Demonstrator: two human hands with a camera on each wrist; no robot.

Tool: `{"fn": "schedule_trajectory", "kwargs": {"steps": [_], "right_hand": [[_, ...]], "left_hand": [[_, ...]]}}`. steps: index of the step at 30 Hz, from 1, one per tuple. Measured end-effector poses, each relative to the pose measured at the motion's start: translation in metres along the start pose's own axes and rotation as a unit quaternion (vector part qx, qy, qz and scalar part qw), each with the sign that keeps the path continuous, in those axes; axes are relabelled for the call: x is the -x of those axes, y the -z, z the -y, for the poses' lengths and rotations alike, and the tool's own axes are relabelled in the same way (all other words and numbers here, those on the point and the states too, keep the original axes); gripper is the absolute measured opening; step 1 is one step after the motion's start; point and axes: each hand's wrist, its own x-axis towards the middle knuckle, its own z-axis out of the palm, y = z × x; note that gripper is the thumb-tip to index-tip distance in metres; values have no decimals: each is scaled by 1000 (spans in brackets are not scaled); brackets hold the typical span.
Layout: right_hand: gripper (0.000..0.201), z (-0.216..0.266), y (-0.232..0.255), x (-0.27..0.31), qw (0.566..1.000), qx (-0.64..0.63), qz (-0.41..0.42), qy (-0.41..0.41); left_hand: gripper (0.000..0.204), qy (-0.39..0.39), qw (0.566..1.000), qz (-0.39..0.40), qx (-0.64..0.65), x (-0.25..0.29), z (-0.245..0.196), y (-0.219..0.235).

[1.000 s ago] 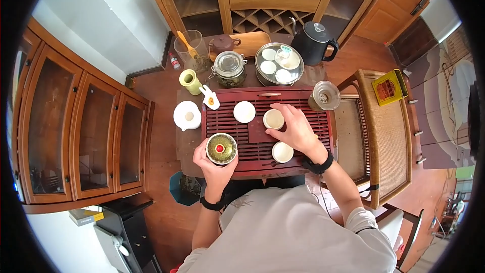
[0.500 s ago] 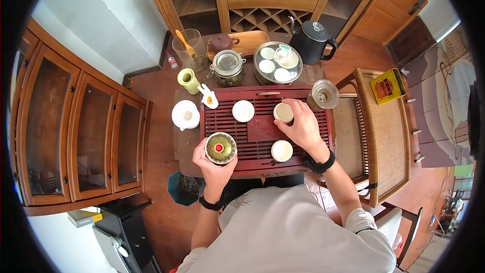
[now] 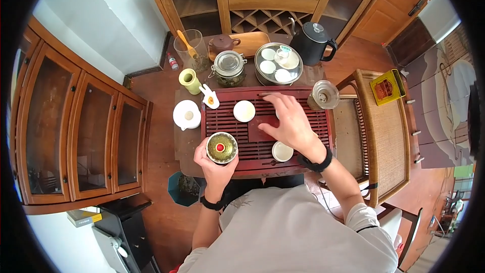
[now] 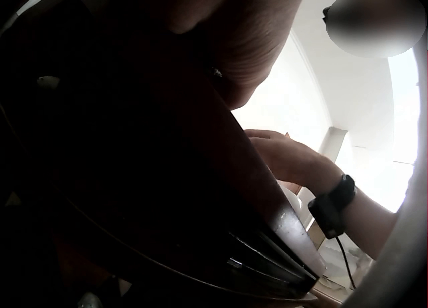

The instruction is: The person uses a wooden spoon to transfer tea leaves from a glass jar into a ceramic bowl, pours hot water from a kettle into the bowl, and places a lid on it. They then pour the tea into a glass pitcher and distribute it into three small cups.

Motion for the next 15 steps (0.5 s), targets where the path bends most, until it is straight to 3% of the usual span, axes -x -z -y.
{"fn": "schedule_trajectory", "kwargs": {"steps": [2,7,10,15], "right_hand": [[78,10,-3,-10,997,5,66,27],[79,14,-35,-34,993,20,80,82],[68,14,-48,-47,983,77,139,93],[54,3,-60,-51,980,73,142,118]], "left_hand": [[100,3,1000,-1,14,0,1,-1],[99,3,1000,-6,21,-1,-1,-2],[100,2,1000,-10,-13,-2,-4,-1],[99,7,1000,-8,2,-1,-2,-1]]}}
